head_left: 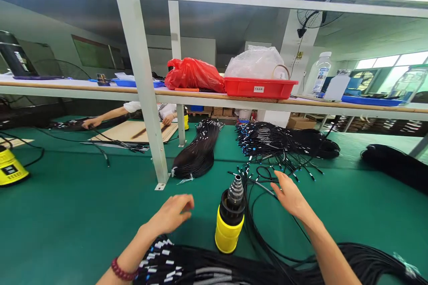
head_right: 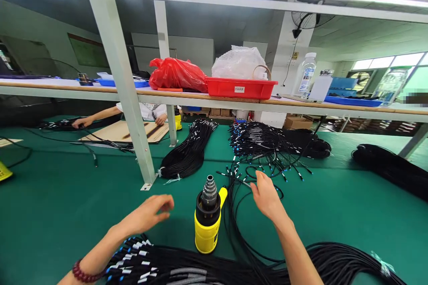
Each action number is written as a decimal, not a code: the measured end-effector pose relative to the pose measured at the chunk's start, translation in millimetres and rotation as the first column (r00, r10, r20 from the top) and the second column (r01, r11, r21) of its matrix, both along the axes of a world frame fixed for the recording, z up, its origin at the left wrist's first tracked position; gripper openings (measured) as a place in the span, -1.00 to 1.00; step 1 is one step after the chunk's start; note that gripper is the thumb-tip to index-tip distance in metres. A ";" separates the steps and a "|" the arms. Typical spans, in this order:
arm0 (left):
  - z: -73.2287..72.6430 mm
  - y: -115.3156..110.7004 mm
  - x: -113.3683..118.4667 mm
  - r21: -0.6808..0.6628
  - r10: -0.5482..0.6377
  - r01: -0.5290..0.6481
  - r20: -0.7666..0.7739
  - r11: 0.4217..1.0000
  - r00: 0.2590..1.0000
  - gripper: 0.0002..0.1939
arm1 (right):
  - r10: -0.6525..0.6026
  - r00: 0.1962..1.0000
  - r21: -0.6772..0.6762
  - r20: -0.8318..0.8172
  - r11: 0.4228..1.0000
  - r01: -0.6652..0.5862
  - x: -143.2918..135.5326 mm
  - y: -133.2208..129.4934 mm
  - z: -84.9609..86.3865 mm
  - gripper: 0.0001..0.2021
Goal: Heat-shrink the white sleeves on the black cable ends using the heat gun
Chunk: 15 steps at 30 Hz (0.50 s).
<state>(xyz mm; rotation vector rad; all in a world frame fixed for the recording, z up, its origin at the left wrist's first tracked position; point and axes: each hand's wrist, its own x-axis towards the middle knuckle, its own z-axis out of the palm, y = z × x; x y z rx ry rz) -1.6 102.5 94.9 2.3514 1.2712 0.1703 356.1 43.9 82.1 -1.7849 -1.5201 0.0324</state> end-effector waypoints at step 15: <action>-45.7 -14.3 -47.6 -0.131 -0.095 0.071 -0.188 0.989 0.978 -0.95 | -0.019 0.998 -0.013 -0.053 1.000 0.018 15.2 -26.1 6.4 -0.64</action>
